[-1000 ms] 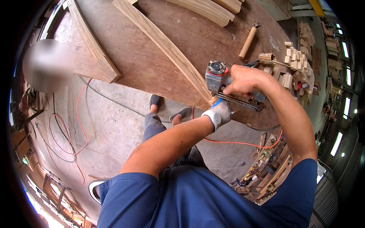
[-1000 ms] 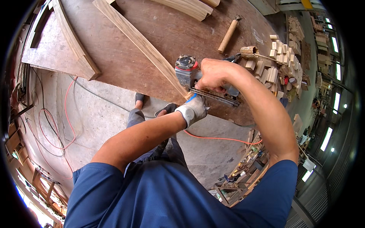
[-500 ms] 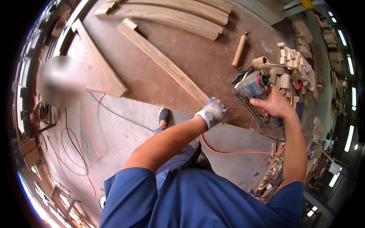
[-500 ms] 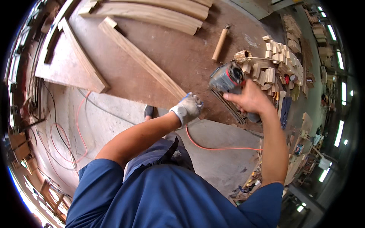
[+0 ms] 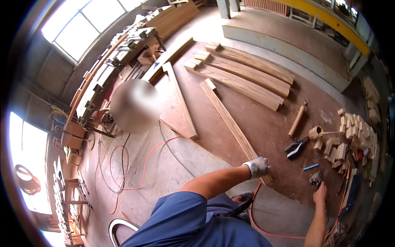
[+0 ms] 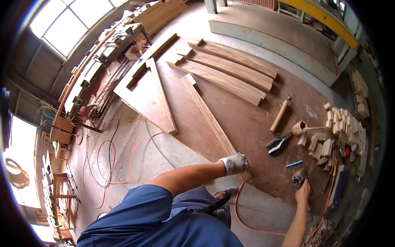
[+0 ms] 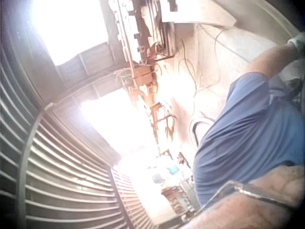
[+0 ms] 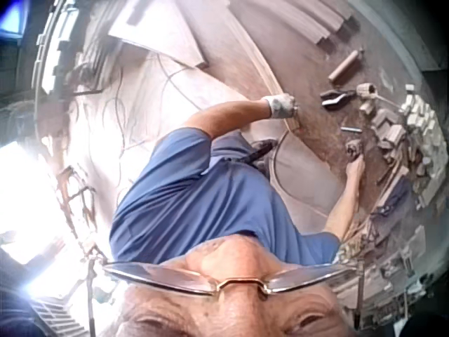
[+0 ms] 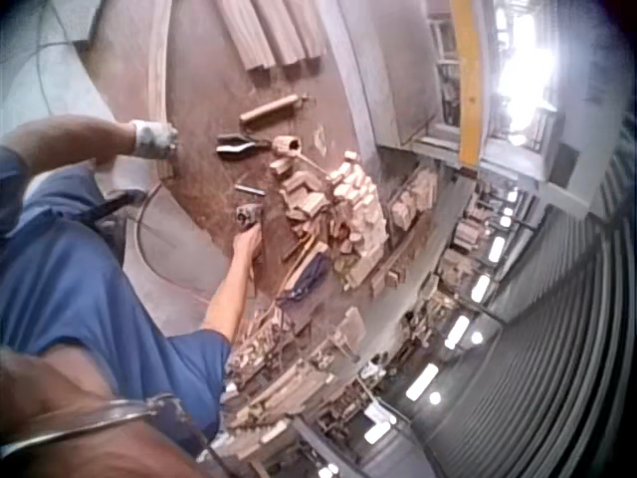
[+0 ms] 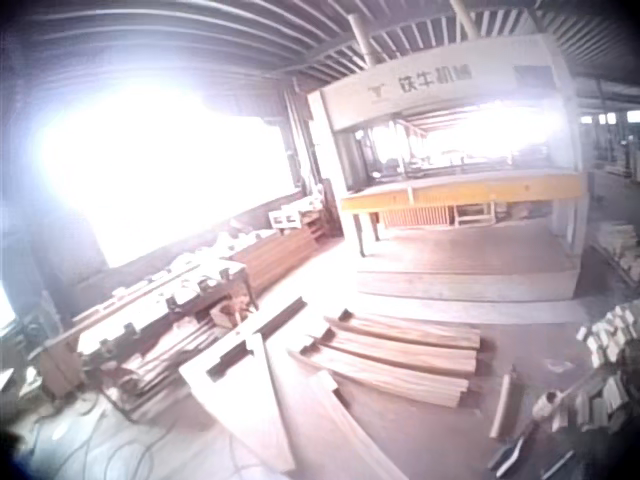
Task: The person uses a jigsaw to cut notches into wooden planks, applies glue to the joints, and assembles the pieces into a large circular wooden frame. They repeatedly cut, glue, and fit planks into the structure, securing them in place.
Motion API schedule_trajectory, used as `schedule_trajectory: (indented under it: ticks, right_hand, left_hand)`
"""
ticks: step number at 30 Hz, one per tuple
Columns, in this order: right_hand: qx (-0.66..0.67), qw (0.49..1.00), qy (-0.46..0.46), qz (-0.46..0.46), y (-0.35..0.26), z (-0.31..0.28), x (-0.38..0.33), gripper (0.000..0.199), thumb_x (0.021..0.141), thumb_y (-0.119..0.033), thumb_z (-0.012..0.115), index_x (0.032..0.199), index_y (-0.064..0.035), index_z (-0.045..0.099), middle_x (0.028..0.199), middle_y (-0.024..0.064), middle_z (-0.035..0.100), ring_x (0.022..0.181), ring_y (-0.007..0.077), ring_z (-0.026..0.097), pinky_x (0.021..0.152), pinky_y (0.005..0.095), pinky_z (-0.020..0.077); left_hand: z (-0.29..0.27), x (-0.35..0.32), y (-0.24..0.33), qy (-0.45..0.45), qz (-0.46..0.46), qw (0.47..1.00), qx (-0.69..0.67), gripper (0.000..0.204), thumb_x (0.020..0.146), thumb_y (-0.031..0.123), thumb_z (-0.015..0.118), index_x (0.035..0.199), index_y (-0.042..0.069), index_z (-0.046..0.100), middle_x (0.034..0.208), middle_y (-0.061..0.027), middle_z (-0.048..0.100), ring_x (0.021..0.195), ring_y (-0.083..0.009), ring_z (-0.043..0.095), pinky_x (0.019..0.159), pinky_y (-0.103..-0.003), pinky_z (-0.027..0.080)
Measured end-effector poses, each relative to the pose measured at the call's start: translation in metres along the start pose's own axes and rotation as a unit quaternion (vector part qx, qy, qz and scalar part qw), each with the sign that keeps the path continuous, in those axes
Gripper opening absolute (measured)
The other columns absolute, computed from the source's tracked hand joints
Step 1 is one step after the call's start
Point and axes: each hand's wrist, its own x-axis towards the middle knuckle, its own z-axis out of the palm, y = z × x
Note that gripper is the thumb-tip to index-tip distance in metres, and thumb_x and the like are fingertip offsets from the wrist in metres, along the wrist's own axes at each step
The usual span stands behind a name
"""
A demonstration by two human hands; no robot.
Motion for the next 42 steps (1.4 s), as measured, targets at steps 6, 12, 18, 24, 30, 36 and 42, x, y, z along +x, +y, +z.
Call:
schedule_trajectory:
  ticks: [6,12,18,24,30,36,42]
  right_hand:
    - [-0.115,0.983,-0.118,0.076,-0.114,-0.041,0.009,0.055,0.079,-0.002,0.081,0.129,-0.0002,0.057,0.125,0.0256,0.065,0.12,0.0435,0.063,0.102,0.0506,0.0524]
    - [0.022,0.989,0.068,-0.129,-0.275,-0.097,0.022,0.039,0.083,-0.018,0.081,0.115,-0.0007,0.067,0.115,0.0248,0.068,0.111,0.045,0.065,0.095,0.0532,0.0523]
    - [0.196,0.966,-0.086,-0.145,-0.467,-0.067,0.042,0.046,0.087,-0.032,0.081,0.114,0.0039,0.069,0.111,0.0271,0.069,0.106,0.0447,0.066,0.092,0.053,0.0524]
    - [0.16,0.972,-0.072,-0.155,-0.601,-0.011,0.043,0.071,0.076,-0.04,0.09,0.127,0.0014,0.063,0.121,0.0272,0.066,0.117,0.0445,0.062,0.103,0.0508,0.0503]
    - [0.036,0.988,-0.102,-0.11,-0.635,0.011,0.063,0.064,0.072,-0.031,0.092,0.12,-0.0013,0.062,0.123,0.0246,0.064,0.12,0.0442,0.061,0.107,0.0514,0.0498]
    - [-0.014,0.983,-0.128,-0.129,-0.647,0.006,0.074,0.065,0.072,-0.028,0.09,0.121,-0.001,0.058,0.125,0.0266,0.064,0.119,0.0456,0.064,0.102,0.0529,0.0536]
    - [-0.007,0.973,-0.148,-0.175,-0.643,-0.009,0.078,0.063,0.073,-0.033,0.09,0.118,0.0016,0.061,0.12,0.028,0.069,0.115,0.046,0.067,0.1,0.0539,0.0545]
  left_hand:
    - [0.023,-0.009,-0.012,-0.008,-0.015,1.0,-0.017,0.02,0.091,0.011,0.064,0.104,0.004,0.077,0.107,-0.0129,0.076,0.105,-0.0322,0.073,0.09,-0.042,0.06]
    - [0.026,-0.014,-0.025,0.065,0.037,0.996,-0.042,0.014,0.088,0.011,0.065,0.099,0.005,0.072,0.106,-0.0101,0.072,0.105,-0.0321,0.07,0.088,-0.044,0.059]
    - [-0.068,-0.142,-0.131,0.191,-0.12,0.936,-0.27,0.054,0.086,0.033,0.08,0.13,0.006,0.067,0.132,-0.0189,0.066,0.126,-0.0394,0.061,0.109,-0.046,0.051]
    - [-0.083,-0.303,-0.331,0.357,-0.668,0.63,-0.171,0.082,0.092,0.044,0.077,0.153,0.0,0.045,0.155,-0.0284,0.046,0.142,-0.0452,0.047,0.119,-0.051,0.04]
    - [-0.096,-0.325,-0.398,0.173,-0.779,0.533,-0.282,0.104,0.077,0.056,0.088,0.154,0.0,0.046,0.159,-0.0248,0.044,0.15,-0.0425,0.04,0.123,-0.049,0.038]
    - [-0.042,-0.349,-0.407,0.295,-0.795,0.462,-0.26,0.063,0.072,0.025,0.084,0.126,-0.001,0.065,0.136,-0.0292,0.063,0.128,-0.0437,0.061,0.108,-0.047,0.053]
    - [-0.038,-0.459,-0.309,0.288,-0.721,0.538,-0.328,0.06,0.068,0.024,0.086,0.121,0.004,0.068,0.11,-0.028,0.075,0.107,-0.0436,0.073,0.094,-0.048,0.059]
